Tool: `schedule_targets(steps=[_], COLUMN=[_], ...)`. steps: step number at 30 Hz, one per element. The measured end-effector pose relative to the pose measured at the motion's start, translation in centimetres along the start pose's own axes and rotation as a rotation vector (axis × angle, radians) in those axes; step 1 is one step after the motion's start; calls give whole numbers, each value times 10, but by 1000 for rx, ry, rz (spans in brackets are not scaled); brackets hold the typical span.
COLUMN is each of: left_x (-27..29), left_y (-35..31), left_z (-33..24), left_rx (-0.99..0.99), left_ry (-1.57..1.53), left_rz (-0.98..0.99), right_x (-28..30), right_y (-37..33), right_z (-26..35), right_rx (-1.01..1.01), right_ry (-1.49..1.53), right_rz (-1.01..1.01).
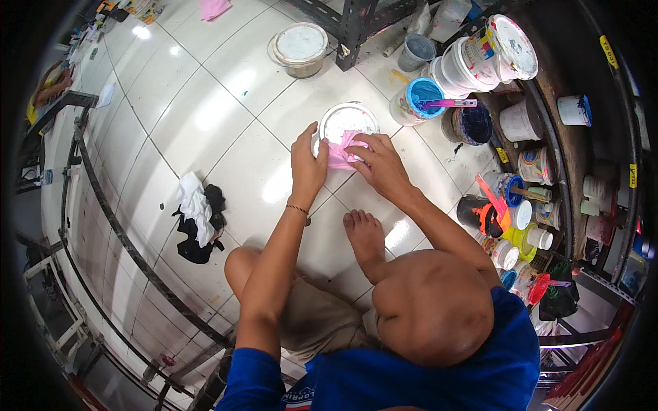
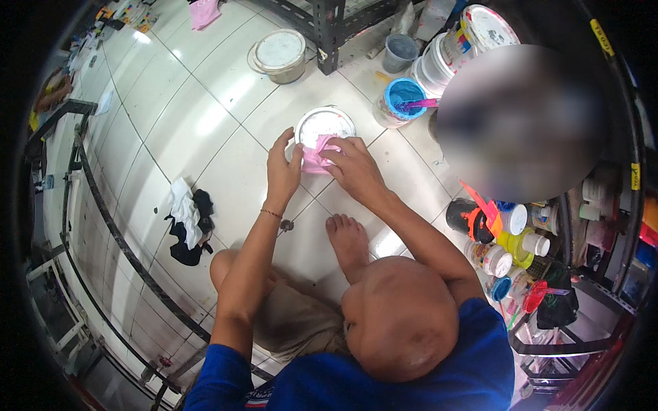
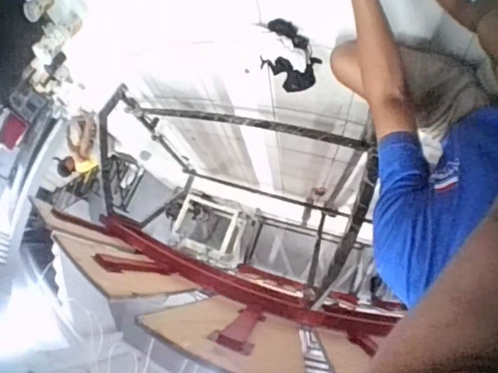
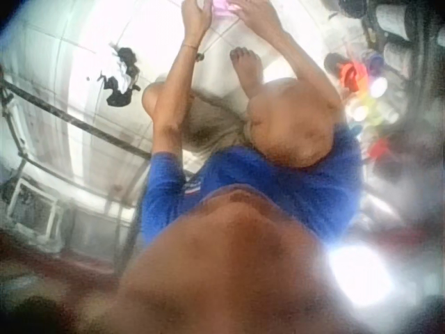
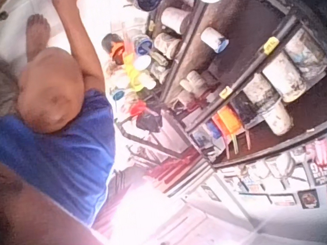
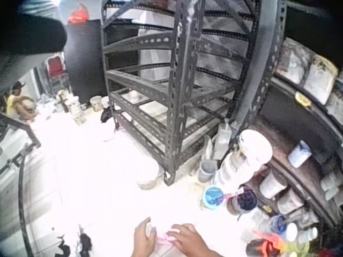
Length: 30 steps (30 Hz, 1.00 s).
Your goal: The person wipes the exterior of plastic buckets with pink and black cloths, rotating them to clean all sides.
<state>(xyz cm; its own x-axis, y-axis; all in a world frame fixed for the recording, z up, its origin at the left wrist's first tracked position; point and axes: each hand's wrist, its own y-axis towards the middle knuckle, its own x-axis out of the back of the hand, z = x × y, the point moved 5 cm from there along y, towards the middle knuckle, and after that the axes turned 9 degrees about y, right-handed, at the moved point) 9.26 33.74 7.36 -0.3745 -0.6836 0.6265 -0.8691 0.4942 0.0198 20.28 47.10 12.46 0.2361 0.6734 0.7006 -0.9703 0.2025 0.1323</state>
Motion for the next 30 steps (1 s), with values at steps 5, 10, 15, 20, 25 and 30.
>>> schedule_targets(steps=[5, 10, 15, 20, 25, 30], left_x=[1, 1, 6, 1, -2, 0], left_y=[7, 16, 17, 16, 12, 11], left_z=[-5, -14, -20, -24, -18, -5], left_rx=[33, -87, -206, -182, -219, -163], left_ry=[35, 170, 334, 367, 348, 296], left_rz=[21, 5, -35, -6, 34, 333], right_x=[5, 9, 24, 21, -2, -2], right_y=[-7, -12, -10, -7, -7, 12], right_z=[3, -11, -33, -30, -9, -11], right_rx=[36, 142, 177, 168, 299, 131], right_ry=[-84, -132, -166, -124, -165, -247], right_rz=[37, 37, 65, -78, -27, -50])
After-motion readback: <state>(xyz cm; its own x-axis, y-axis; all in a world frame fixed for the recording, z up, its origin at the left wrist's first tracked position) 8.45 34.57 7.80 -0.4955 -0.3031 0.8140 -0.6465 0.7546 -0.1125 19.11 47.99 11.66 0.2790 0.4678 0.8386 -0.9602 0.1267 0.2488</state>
